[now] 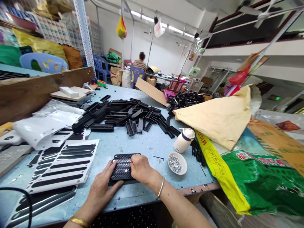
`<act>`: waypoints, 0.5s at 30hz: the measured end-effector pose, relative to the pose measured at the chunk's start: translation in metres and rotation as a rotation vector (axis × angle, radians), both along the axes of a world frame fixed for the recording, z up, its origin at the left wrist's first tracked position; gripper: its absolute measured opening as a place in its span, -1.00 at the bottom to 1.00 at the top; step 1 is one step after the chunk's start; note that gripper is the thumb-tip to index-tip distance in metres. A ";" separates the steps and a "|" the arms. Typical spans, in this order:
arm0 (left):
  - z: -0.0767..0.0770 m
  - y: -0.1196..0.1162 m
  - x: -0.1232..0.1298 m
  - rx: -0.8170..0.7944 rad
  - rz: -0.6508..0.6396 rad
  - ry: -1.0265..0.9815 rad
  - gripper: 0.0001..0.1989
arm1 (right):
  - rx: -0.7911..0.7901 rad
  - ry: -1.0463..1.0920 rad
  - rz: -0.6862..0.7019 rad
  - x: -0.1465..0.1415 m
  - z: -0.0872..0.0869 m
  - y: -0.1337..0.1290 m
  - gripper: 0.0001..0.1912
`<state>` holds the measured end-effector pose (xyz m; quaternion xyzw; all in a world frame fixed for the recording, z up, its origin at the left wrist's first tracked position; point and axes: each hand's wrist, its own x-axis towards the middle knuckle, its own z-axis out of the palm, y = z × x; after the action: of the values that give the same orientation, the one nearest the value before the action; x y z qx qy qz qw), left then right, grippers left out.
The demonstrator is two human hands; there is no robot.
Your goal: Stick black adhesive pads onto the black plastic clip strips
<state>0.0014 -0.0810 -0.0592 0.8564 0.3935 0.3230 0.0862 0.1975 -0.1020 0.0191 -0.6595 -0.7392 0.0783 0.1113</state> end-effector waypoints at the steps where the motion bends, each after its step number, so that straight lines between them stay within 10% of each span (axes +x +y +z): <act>1: 0.001 0.000 0.000 0.002 0.003 0.006 -0.24 | -0.005 0.001 0.022 -0.001 0.001 0.000 -0.84; 9: -0.003 0.005 -0.001 0.056 -0.013 -0.016 -0.27 | -0.080 -0.086 0.261 -0.023 0.023 0.004 -0.88; 15: -0.006 0.014 -0.004 -0.060 0.028 -0.030 -0.31 | 0.159 -0.120 0.087 0.001 0.034 -0.002 -0.90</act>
<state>-0.0026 -0.0668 -0.0651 0.8429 0.4137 0.3249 0.1129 0.1981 -0.1042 0.0534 -0.6193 -0.7765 -0.0153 0.1153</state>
